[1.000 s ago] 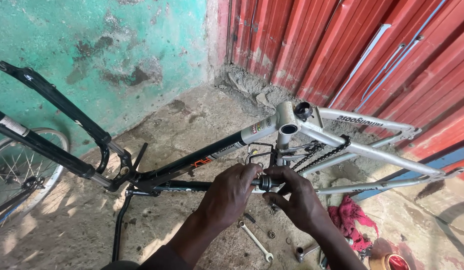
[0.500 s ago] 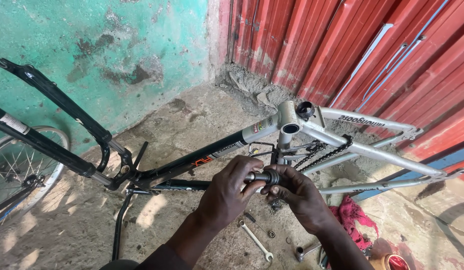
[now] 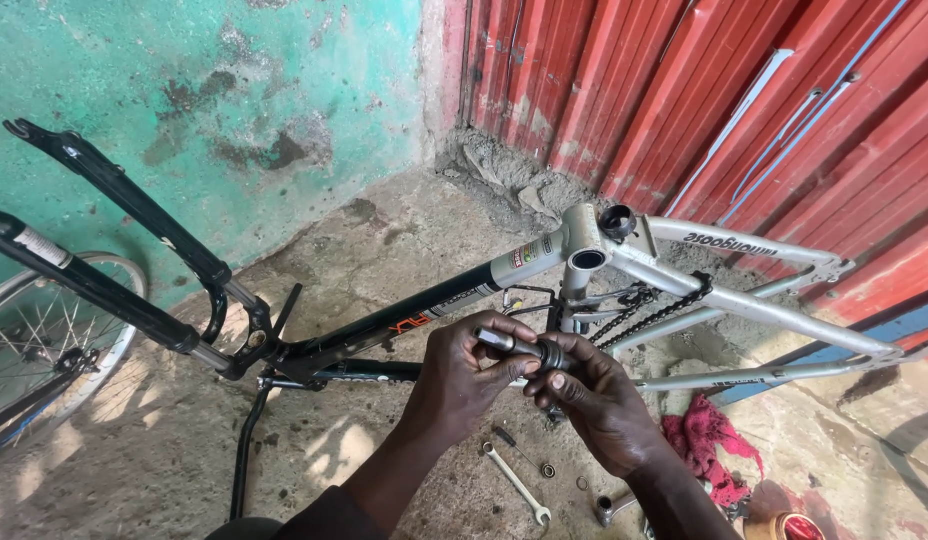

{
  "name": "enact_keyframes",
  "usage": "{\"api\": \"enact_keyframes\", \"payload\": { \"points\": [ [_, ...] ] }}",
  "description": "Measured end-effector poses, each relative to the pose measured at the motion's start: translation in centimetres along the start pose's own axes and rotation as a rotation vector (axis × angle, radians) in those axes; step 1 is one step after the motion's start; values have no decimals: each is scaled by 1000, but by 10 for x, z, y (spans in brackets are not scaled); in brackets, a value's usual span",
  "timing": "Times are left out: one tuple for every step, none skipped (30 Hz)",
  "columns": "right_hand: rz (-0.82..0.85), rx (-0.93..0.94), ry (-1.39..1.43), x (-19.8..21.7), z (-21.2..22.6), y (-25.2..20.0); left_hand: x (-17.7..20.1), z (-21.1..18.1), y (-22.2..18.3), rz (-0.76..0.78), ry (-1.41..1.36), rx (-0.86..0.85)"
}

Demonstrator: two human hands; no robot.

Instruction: Repairing a bicycle by disassembling and reassembling the bottom bracket components on the floor.

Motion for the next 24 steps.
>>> {"api": "enact_keyframes", "payload": {
  "points": [
    [2,-2,1,1,-1,-1,0,3,0,-2,0,2],
    [-19,-13,-34,3,-4,-1,0,2,0,-11,-4,-24],
    [-39,-24,-69,6,-5,-2,0,2,0,-19,-9,-50],
    [-36,-26,-69,4,-4,-2,0,0,-2,-23,-9,-49],
    [-45,-23,-137,4,-3,-3,0,0,-3,-16,-45,-18],
    [-56,-17,-204,3,0,-3,-1,-1,-3,-8,-79,10],
    [-53,-16,-204,3,0,-2,-1,-2,-4,-10,-78,8],
    [-76,-62,-215,6,-4,-4,-3,-5,-5,1,-113,-7],
    [-99,-109,-226,9,-8,-6,-5,-7,-6,12,-148,-22],
    [-100,-108,-226,9,-7,-6,-7,-3,-6,13,-148,-23],
    [-105,-122,-220,9,-8,-6,-10,1,-5,27,-284,-11],
    [-109,-140,-212,8,-9,-7,-13,6,-6,37,-420,3],
    [-107,-141,-212,9,-9,-6,-14,10,-5,36,-420,4],
    [-74,-49,-233,5,-1,-4,-12,21,-3,-18,-404,67],
    [-40,43,-252,2,8,-3,-9,31,-3,-72,-387,129],
    [-40,43,-253,0,11,-3,-9,33,-1,-71,-388,129],
    [-86,58,-276,2,16,-3,-7,44,-1,-118,-455,226],
    [-130,72,-297,3,21,-4,-5,55,-2,-167,-519,324],
    [-130,72,-296,3,22,-3,-5,61,-3,-168,-518,324],
    [-85,233,-236,-2,37,-4,-6,63,-2,-158,-632,268],
    [-39,393,-174,-6,51,-8,-7,65,-1,-148,-745,211],
    [-42,393,-174,-8,57,-8,-8,64,-2,-145,-745,212],
    [-10,445,-103,-11,67,-10,-8,62,-2,-140,-770,206],
    [24,496,-31,-14,76,-12,-9,61,-3,-137,-794,200]
  ]
}}
Point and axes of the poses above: each hand's wrist, its own y-axis towards the middle knuckle, its own x-axis out of the back of the hand, z = x × y, the point moved 9 cm from there along y, towards the middle knuckle, and after that the axes turned 10 degrees about -y, right-handed, at the moved point
